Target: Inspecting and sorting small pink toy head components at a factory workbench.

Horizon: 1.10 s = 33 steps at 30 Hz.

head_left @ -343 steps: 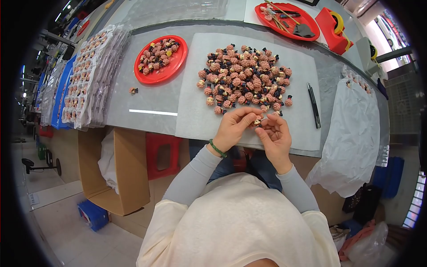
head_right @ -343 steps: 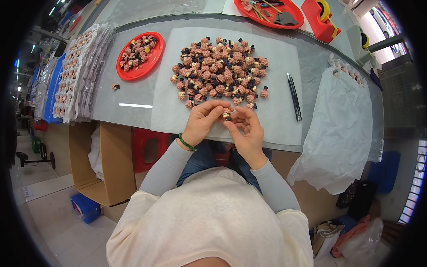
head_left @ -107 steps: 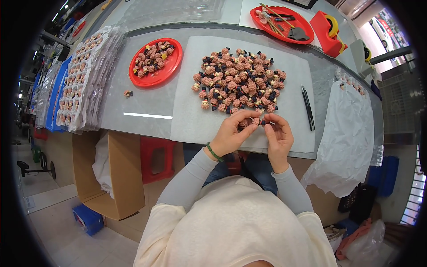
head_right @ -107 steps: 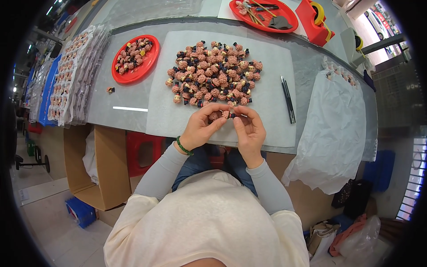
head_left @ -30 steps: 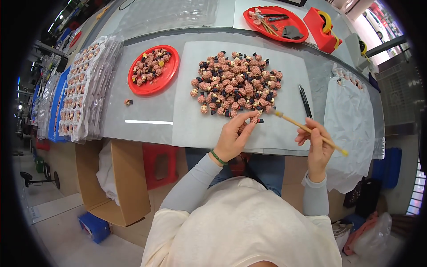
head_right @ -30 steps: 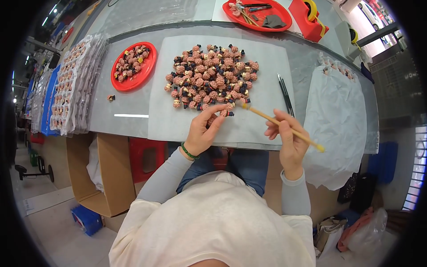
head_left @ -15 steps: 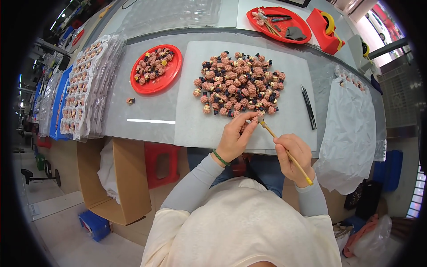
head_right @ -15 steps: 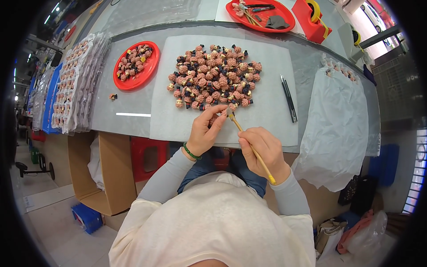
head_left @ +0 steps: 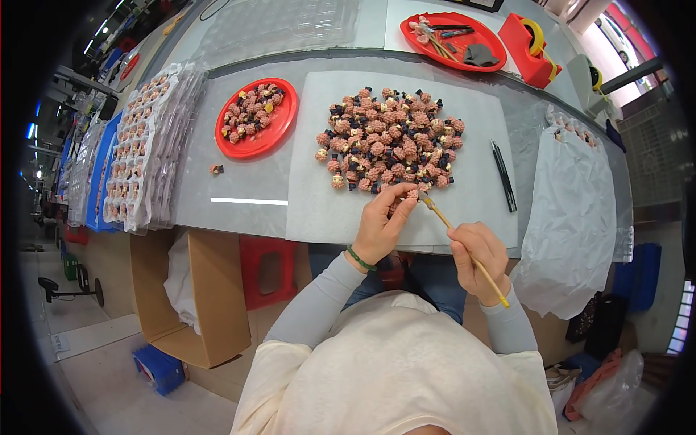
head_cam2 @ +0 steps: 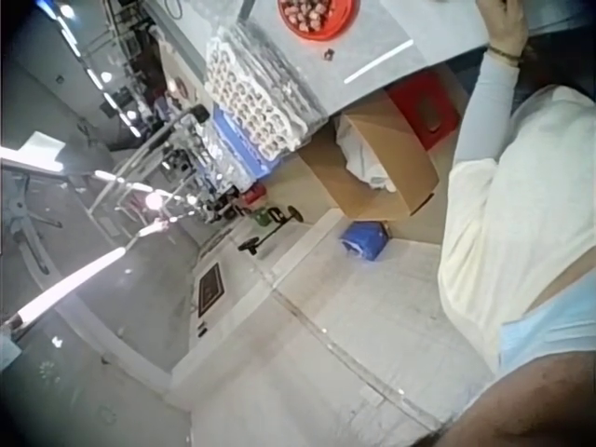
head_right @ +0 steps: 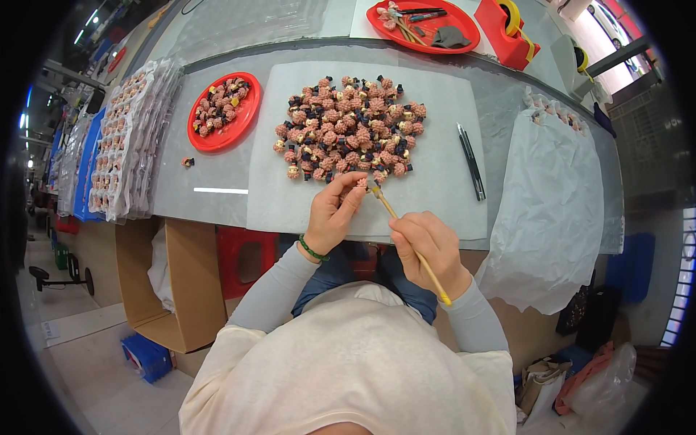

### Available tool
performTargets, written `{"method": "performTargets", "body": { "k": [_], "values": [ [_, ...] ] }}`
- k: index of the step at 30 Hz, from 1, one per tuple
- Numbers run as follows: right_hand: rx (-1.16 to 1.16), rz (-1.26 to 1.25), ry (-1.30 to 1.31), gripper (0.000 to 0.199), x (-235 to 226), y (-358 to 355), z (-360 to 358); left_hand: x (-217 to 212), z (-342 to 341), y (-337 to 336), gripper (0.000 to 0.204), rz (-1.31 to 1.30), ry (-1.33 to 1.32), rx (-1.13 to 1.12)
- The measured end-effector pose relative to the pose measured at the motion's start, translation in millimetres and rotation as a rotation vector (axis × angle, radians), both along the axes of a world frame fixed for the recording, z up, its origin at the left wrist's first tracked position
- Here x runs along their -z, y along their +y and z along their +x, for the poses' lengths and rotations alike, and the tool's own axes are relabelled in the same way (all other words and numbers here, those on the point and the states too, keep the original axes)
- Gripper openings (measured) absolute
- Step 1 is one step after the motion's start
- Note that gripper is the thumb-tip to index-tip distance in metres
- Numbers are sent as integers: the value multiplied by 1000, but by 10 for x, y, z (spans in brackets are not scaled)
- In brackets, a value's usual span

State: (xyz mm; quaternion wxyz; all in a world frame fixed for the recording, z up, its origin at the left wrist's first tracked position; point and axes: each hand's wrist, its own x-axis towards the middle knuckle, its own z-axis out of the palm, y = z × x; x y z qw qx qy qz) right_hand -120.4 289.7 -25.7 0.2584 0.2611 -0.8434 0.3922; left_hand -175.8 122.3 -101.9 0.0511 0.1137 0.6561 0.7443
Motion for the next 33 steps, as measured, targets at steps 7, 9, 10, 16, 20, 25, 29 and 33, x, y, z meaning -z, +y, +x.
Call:
{"method": "performTargets", "body": {
  "k": [7,9,10,16,20,25,29,33],
  "values": [
    [-60,-55,-21,10,2,-14,-62,-61,-54,-65,22,42,-6,-39],
    [-83,-30,-21,8,-10,-123,-68,-33,-13,-154,23,-34,-55,-37],
    [-72,-28,-64,7,0,-136,-35,-73,20,-187,22,-37,-12,-48],
    [60,-7,-152,7,146,73,203,-3,45,31,21,-95,161,-9],
    [106,-43,-227,24,24,-5,229,-31,92,-21,22,-64,139,-17],
    [141,-34,-247,21,-44,-49,165,-70,89,-61,21,-40,168,-79],
    [273,-31,-237,20,-76,-99,120,-176,59,-76,20,-56,179,-57],
    [156,131,-210,21,-24,-72,113,-115,49,-92,21,-53,209,-66]
  ]
}}
